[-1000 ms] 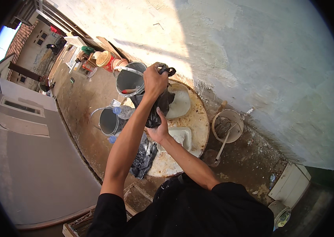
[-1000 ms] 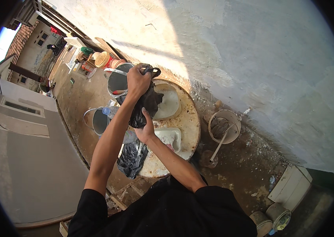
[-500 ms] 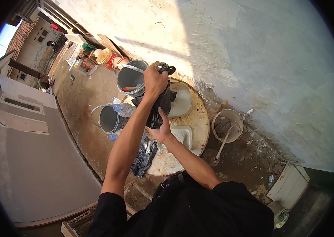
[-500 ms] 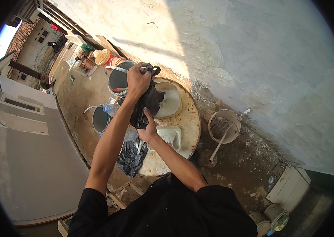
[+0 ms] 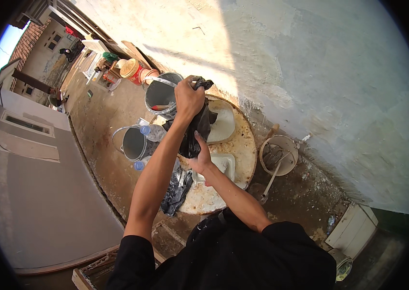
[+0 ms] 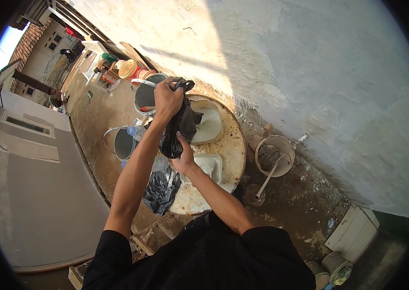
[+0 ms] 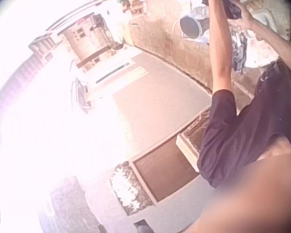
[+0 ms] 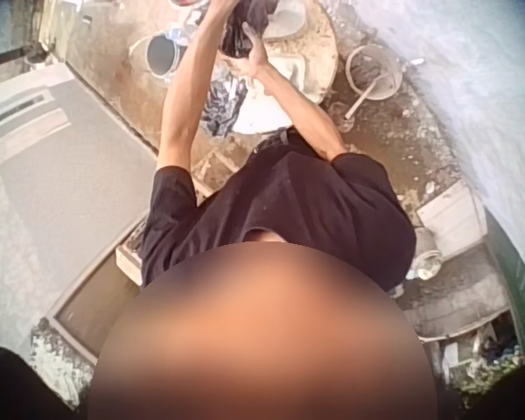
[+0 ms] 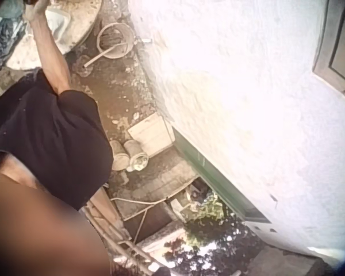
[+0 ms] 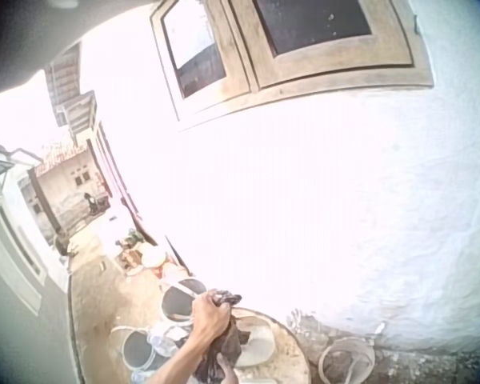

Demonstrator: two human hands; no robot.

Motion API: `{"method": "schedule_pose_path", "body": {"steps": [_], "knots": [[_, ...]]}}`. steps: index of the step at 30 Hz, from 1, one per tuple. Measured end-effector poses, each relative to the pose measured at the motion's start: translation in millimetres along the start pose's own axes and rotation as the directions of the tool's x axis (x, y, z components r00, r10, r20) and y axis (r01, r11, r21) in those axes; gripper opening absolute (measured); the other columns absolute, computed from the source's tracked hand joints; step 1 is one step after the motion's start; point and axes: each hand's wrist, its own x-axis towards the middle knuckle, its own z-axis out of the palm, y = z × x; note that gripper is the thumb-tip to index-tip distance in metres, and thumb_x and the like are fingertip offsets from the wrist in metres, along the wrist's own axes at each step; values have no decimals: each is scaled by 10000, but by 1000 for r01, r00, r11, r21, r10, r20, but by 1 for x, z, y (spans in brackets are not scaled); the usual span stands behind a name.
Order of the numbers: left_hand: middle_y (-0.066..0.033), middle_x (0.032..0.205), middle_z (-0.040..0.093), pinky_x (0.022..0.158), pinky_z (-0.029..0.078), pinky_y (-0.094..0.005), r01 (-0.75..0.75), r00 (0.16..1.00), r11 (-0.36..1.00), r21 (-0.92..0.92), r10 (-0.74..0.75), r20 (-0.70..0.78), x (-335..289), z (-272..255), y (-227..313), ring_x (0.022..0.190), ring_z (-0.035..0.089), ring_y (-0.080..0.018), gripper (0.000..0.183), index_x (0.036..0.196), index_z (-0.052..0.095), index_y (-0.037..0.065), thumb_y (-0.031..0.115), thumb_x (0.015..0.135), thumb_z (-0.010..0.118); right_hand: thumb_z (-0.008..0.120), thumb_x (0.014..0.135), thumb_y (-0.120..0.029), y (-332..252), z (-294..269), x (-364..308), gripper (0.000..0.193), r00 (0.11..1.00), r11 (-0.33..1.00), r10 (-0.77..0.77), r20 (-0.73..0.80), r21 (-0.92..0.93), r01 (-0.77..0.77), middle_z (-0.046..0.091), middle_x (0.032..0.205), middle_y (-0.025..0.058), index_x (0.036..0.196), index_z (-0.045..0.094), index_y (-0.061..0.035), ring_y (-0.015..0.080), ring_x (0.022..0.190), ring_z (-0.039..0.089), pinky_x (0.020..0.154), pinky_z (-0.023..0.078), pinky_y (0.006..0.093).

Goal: The person applies spackle to a hole in an exterior wall using a putty knife.

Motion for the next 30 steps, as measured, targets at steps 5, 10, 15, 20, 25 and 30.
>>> {"method": "schedule_pose_path", "body": {"steps": [5,10,15,20,25,30], "knots": [[-165,558,552,544,438,-361,-29,999,999,-18,29,-34,-1,-5,-5,495,543,-236,206,849,638,-44,55,685,564,617,874,-247,3,4,-7,329,1000,998,-10,-4,-66,10,617,1136,32,1157,561,-89,182,1039,581,951,427,352],[-98,549,542,528,418,-318,28,999,999,20,-28,-28,-1,-10,-8,491,486,-144,254,933,664,-19,68,715,567,592,889,-276,-4,5,-12,352,998,997,44,47,-60,-41,619,1141,55,1178,553,-79,199,1039,586,951,431,358],[-117,529,506,532,417,-336,34,996,999,-21,-36,-82,-4,-18,-13,487,479,-184,152,787,619,-49,69,702,574,605,874,-285,1,-4,-15,363,999,998,22,31,-62,-20,626,1132,45,1174,564,-85,192,1035,587,960,423,335],[-68,547,503,522,397,-298,55,991,991,-125,-69,-118,-13,-29,-15,513,440,-121,195,868,648,-43,55,718,570,570,900,-288,-1,-10,-13,396,998,997,56,-7,-61,-56,593,1199,87,1222,529,-60,212,1085,567,978,410,375],[-25,598,537,517,390,-262,69,983,959,-274,-112,-145,-20,-43,-22,537,449,-83,230,943,661,-29,22,748,550,544,909,-326,4,-17,-22,423,985,989,146,87,-19,-145,591,1202,96,1230,523,-52,217,1094,564,987,405,376],[-40,590,537,523,397,-264,65,983,968,-241,-103,-150,-25,-41,-16,541,467,-90,232,938,664,-26,32,740,558,522,917,-341,10,-12,-22,404,986,988,153,65,-44,-150,607,1181,66,1223,537,-78,207,1069,576,977,411,361]]}}
